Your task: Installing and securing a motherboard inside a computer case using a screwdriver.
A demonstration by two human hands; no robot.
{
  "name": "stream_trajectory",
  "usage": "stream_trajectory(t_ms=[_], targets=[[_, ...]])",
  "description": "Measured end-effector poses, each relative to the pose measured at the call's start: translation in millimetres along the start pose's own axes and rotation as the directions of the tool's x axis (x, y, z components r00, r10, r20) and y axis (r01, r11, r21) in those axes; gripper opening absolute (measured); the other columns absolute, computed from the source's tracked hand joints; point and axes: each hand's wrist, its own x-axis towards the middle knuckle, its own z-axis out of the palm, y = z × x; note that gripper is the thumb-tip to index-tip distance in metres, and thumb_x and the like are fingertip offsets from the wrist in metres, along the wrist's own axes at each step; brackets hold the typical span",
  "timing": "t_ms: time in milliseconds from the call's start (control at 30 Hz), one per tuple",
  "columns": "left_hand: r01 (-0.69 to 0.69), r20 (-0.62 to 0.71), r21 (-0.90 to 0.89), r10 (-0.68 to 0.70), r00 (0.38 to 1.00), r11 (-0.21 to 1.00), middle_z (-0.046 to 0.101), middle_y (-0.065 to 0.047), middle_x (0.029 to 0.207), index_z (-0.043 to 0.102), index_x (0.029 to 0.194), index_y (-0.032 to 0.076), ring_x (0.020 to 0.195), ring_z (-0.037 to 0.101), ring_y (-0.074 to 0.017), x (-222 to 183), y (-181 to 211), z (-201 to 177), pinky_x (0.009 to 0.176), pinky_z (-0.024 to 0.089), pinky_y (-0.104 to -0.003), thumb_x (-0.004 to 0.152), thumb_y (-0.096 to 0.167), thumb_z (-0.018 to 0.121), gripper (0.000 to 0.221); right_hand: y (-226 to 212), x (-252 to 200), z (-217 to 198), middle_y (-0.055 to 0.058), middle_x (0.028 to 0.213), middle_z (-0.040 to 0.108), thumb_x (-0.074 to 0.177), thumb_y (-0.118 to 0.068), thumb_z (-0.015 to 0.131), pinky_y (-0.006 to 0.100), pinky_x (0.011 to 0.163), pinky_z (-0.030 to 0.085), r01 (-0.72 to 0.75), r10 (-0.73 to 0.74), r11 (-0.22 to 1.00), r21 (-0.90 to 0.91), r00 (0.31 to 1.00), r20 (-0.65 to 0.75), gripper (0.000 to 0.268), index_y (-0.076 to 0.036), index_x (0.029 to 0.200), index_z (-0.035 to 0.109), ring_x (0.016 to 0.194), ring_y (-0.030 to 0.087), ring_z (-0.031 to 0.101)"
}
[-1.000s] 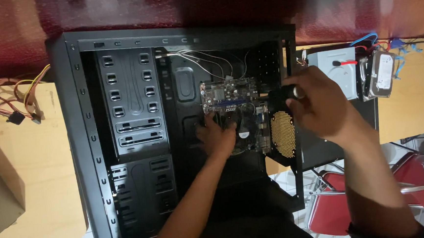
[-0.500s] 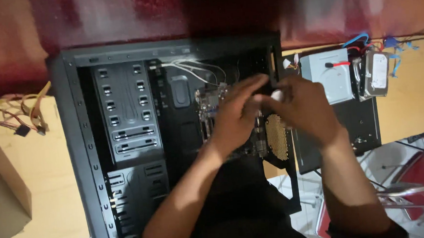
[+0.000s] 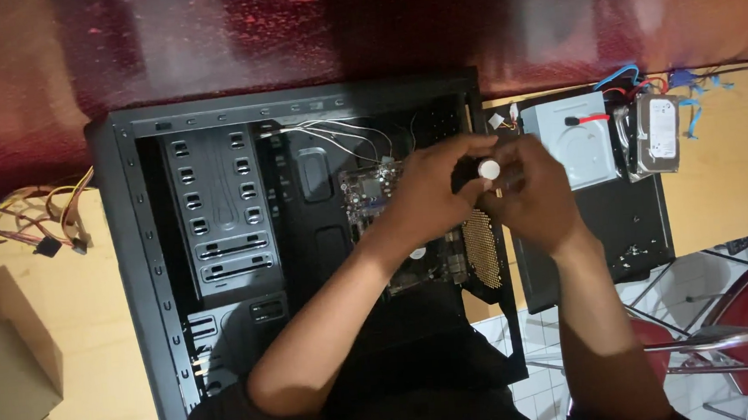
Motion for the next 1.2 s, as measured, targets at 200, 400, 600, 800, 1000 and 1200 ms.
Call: stream_trajectory(t_ms=[200,400,600,800,1000,1200], targets=[[-0.089,0.003,0.086,0.089,0.996,0.992,0.061,-0.019,0.107,0.073,0.109,0.007,0.104,0.066,-0.0420,12,-7,6,0.090,0.055,-0.051,0.079,0.027,0.087,0.038,24,-12,10,0.022,0.099,0.072,0.090,-0.006,0.073,0.048,0.065,0.055,0.069,-0.068,0.998,0.005,0.994,-0.087,0.034,-0.001,0.122,0.061,0.085,0.043,0.073],[0.068,0.114,0.121,-0.082,0.990,0.990,0.069,-0.018,0.100,0.070,0.115,0.008,0.102,0.071,-0.0403,16,29,-7,0.089,0.057,-0.052,0.084,0.021,0.083,0.036,10,-15,22,0.022,0.101,0.072,0.089,-0.001,0.076,0.046,0.069,0.058,0.237,-0.232,0.972,0.003,0.957,-0.176,0.036,0.005,0.120,0.060,0.090,0.042,0.073],[0.079,0.190,0.037,-0.084,0.978,0.996,0.074,-0.018,0.109,0.069,0.119,0.007,0.113,0.069,-0.0431,18,28,-11,0.097,0.055,-0.055,0.092,0.010,0.072,0.028,14,-22,26,0.019,0.112,0.070,0.093,-0.001,0.068,0.029,0.062,0.050,0.194,-0.171,0.936,0.293,0.980,-0.103,0.036,0.003,0.126,0.053,0.086,0.019,0.063],[-0.024,0.149,0.169,-0.002,0.989,0.985,0.067,-0.018,0.106,0.071,0.113,0.009,0.106,0.069,-0.0395,14,25,-12,0.090,0.057,-0.052,0.084,0.029,0.085,0.038,39,-19,48,0.032,0.111,0.066,0.092,0.005,0.070,0.041,0.059,0.053,0.323,-0.290,0.939,0.116,0.929,-0.231,0.039,0.006,0.128,0.056,0.090,0.043,0.069],[0.012,0.172,0.006,-0.012,0.985,1.000,0.074,-0.012,0.110,0.073,0.120,0.013,0.112,0.071,-0.0372,11,9,-8,0.096,0.058,-0.050,0.088,0.024,0.084,0.036,34,-28,51,0.020,0.083,0.063,0.096,-0.003,0.069,0.038,0.053,0.047,0.310,-0.268,0.946,0.099,0.914,-0.304,0.034,0.000,0.128,0.060,0.064,0.035,0.061],[-0.124,0.166,-0.037,0.128,0.978,0.992,0.070,-0.016,0.105,0.073,0.109,0.006,0.103,0.071,-0.0349,18,1,-10,0.091,0.057,-0.047,0.086,0.024,0.085,0.032,58,-26,58,0.020,0.088,0.066,0.099,-0.011,0.071,0.044,0.060,0.051,0.292,-0.257,0.955,0.051,0.901,-0.348,0.035,-0.002,0.131,0.060,0.070,0.036,0.066]])
